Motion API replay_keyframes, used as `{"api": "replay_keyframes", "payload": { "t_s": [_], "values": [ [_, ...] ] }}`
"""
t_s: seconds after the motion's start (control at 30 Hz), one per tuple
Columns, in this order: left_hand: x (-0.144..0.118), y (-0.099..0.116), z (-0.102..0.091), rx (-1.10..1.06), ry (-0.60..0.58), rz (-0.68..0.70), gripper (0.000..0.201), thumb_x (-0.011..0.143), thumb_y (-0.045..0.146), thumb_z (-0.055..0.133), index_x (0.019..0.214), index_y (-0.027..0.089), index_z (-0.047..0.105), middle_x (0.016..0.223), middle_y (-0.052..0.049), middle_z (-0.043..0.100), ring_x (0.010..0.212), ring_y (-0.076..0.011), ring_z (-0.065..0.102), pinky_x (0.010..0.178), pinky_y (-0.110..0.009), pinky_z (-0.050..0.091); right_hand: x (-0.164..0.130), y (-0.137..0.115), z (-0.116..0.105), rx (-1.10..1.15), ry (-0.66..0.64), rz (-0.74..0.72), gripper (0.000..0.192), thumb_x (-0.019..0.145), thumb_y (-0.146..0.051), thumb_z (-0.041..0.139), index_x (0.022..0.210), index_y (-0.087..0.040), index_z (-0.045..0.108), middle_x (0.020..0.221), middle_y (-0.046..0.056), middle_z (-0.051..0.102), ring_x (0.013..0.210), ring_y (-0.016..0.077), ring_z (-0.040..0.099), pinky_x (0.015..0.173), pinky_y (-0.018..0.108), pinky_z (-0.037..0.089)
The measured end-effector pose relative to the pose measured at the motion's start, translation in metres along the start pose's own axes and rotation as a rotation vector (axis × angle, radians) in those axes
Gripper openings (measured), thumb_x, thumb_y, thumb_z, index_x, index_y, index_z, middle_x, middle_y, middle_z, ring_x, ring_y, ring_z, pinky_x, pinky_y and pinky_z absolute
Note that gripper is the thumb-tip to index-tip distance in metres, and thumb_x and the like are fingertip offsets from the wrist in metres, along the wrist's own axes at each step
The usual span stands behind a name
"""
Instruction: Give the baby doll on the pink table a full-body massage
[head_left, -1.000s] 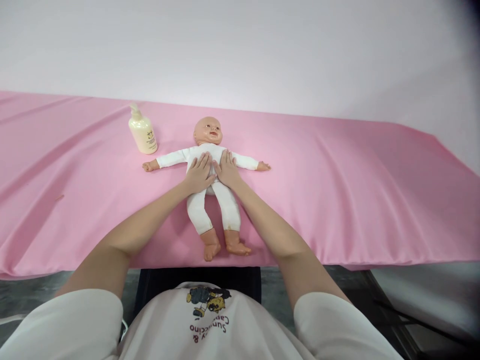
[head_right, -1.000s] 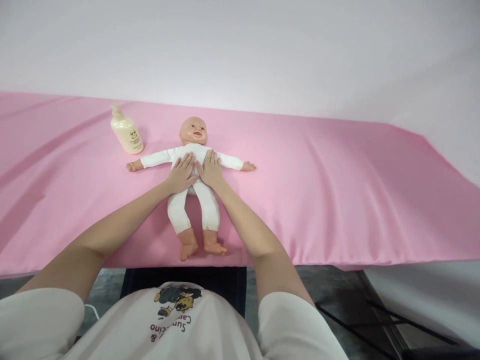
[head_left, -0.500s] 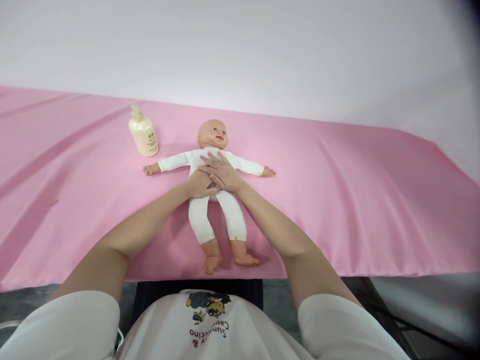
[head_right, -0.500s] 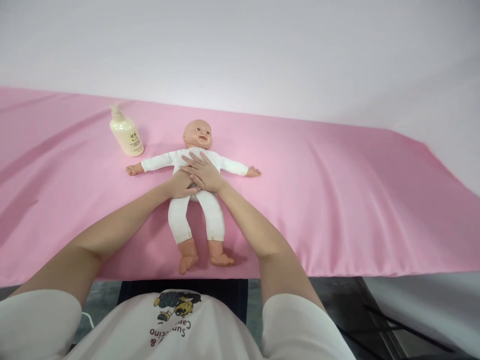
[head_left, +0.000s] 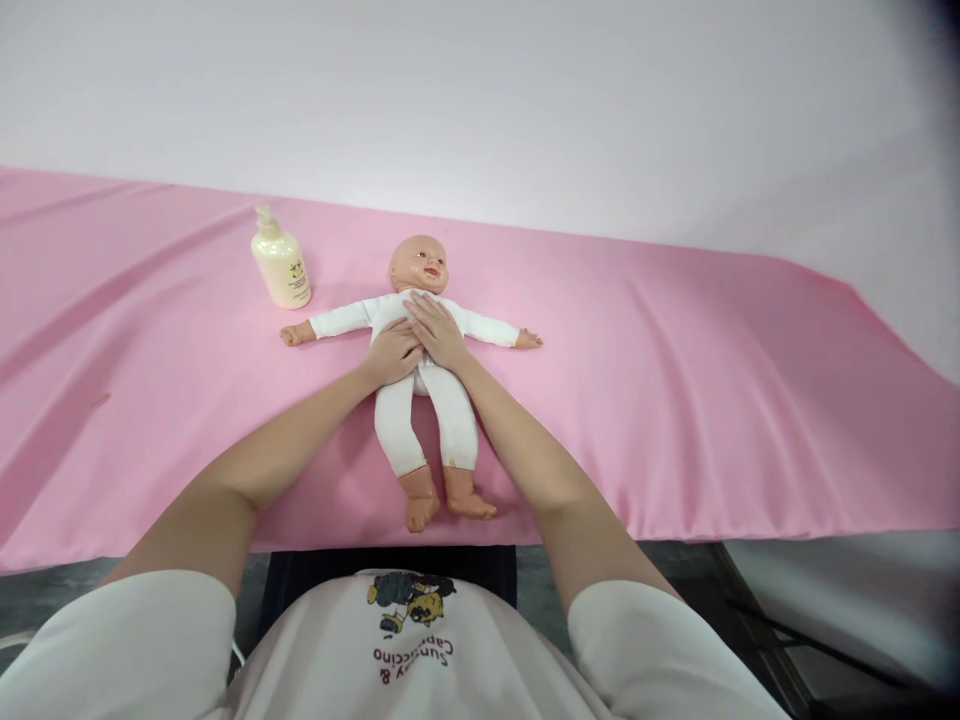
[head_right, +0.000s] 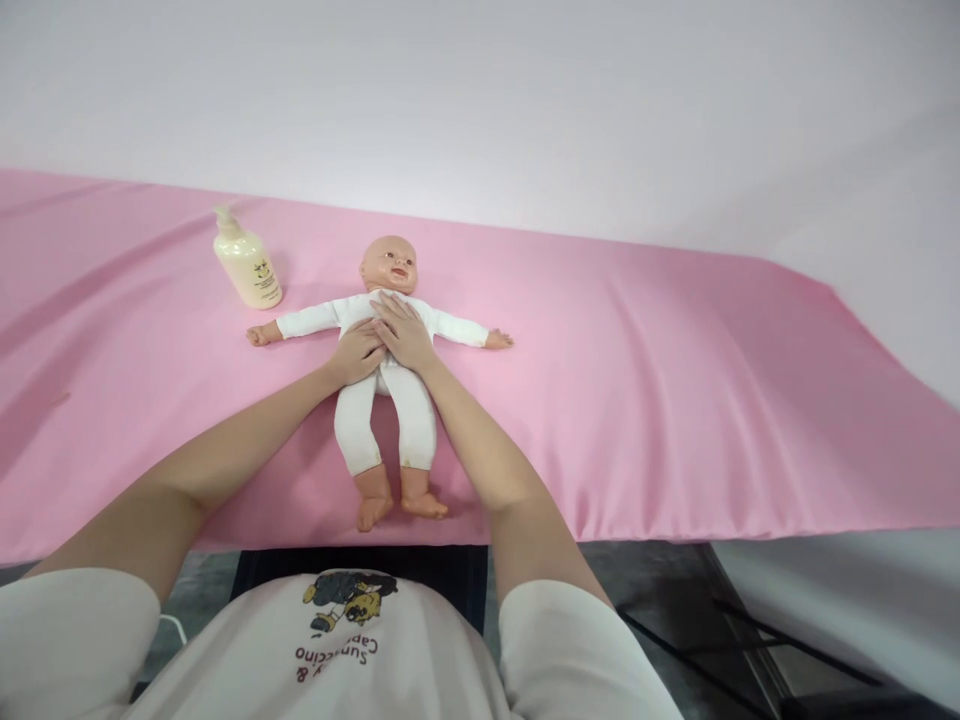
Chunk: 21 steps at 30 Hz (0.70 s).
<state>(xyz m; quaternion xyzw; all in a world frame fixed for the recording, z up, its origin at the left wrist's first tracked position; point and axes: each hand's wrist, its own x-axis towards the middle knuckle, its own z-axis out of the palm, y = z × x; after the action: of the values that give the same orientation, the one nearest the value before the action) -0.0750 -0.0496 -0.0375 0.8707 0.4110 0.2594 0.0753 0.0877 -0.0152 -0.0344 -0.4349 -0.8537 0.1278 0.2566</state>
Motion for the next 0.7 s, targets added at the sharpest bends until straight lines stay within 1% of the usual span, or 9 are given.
{"api": "replay_keyframes", "payload": {
  "t_s": [0.1, 0.2, 0.3, 0.4, 0.47, 0.53, 0.63, 0.7],
  "values": [
    [0.0, 0.003, -0.001, 0.004, -0.016, -0.078, 0.043, 0.093, 0.021, 0.041, 0.118, 0.02, 0.076, 0.138, -0.007, 0.07, 0.137, -0.025, 0.058, 0.129, -0.05, 0.031, 0.0, -0.002, 0.002, -0.037, 0.003, 0.104, 0.063, 0.106, -0.046, 0.025, 0.16, -0.018, 0.04, 0.171, 0.004, 0.031, 0.162, 0.0243, 0.022, 0.133, 0.047, 0.018],
    [-0.001, 0.006, -0.002, -0.004, -0.041, -0.127, 0.045, 0.094, 0.021, 0.04, 0.121, 0.023, 0.076, 0.142, -0.004, 0.068, 0.149, -0.0242, 0.046, 0.132, -0.051, 0.025, -0.001, -0.007, 0.002, -0.079, -0.014, 0.224, 0.064, 0.106, -0.046, 0.025, 0.164, -0.019, 0.031, 0.174, 0.004, 0.023, 0.163, 0.0246, 0.017, 0.133, 0.049, 0.016],
    [-0.003, 0.008, -0.002, -0.016, -0.031, -0.199, 0.044, 0.098, 0.023, 0.038, 0.123, 0.023, 0.075, 0.147, -0.002, 0.065, 0.155, -0.023, 0.038, 0.133, -0.049, 0.022, -0.005, -0.015, 0.003, -0.13, -0.016, 0.373, 0.071, 0.106, -0.05, 0.025, 0.167, -0.013, 0.021, 0.175, 0.01, 0.015, 0.164, 0.0277, 0.013, 0.133, 0.05, 0.016],
    [-0.006, 0.008, 0.0, -0.063, 0.037, -0.278, 0.048, 0.104, 0.027, 0.031, 0.125, 0.023, 0.073, 0.16, -0.002, 0.051, 0.157, -0.0222, 0.033, 0.132, -0.047, 0.022, -0.01, -0.022, 0.007, -0.167, -0.002, 0.486, 0.079, 0.106, -0.055, 0.023, 0.166, -0.005, 0.013, 0.175, 0.017, 0.012, 0.164, 0.0323, 0.012, 0.132, 0.051, 0.018],
    [-0.007, 0.008, 0.001, -0.097, 0.068, -0.307, 0.05, 0.106, 0.029, 0.026, 0.132, 0.024, 0.069, 0.164, 0.0, 0.045, 0.159, -0.0208, 0.031, 0.132, -0.046, 0.021, -0.014, -0.024, 0.01, -0.168, 0.004, 0.519, 0.082, 0.105, -0.057, 0.023, 0.166, -0.002, 0.011, 0.174, 0.021, 0.01, 0.163, 0.0341, 0.013, 0.131, 0.053, 0.018],
    [-0.009, 0.008, 0.002, -0.121, 0.09, -0.324, 0.051, 0.108, 0.031, 0.024, 0.138, 0.026, 0.065, 0.164, 0.0, 0.045, 0.159, -0.0201, 0.031, 0.133, -0.046, 0.02, -0.016, -0.025, 0.014, -0.138, 0.026, 0.529, 0.084, 0.105, -0.058, 0.024, 0.165, -0.001, 0.012, 0.173, 0.024, 0.01, 0.163, 0.0349, 0.015, 0.13, 0.057, 0.019],
    [-0.01, 0.006, 0.004, -0.147, 0.114, -0.333, 0.052, 0.108, 0.035, 0.025, 0.142, 0.024, 0.061, 0.163, -0.003, 0.046, 0.158, -0.0229, 0.033, 0.132, -0.05, 0.021, -0.019, -0.026, 0.018, -0.087, 0.088, 0.502, 0.085, 0.104, -0.06, 0.026, 0.164, -0.001, 0.017, 0.171, 0.028, 0.014, 0.162, 0.037, 0.018, 0.128, 0.064, 0.019],
    [-0.01, 0.003, 0.006, -0.166, 0.132, -0.333, 0.053, 0.107, 0.038, 0.025, 0.146, 0.023, 0.058, 0.162, -0.006, 0.048, 0.157, -0.0245, 0.034, 0.131, -0.052, 0.022, -0.02, -0.027, 0.018, -0.114, 0.077, 0.493, 0.085, 0.104, -0.06, 0.027, 0.164, 0.001, 0.017, 0.171, 0.029, 0.014, 0.162, 0.0376, 0.018, 0.129, 0.063, 0.02]
  ]
}}
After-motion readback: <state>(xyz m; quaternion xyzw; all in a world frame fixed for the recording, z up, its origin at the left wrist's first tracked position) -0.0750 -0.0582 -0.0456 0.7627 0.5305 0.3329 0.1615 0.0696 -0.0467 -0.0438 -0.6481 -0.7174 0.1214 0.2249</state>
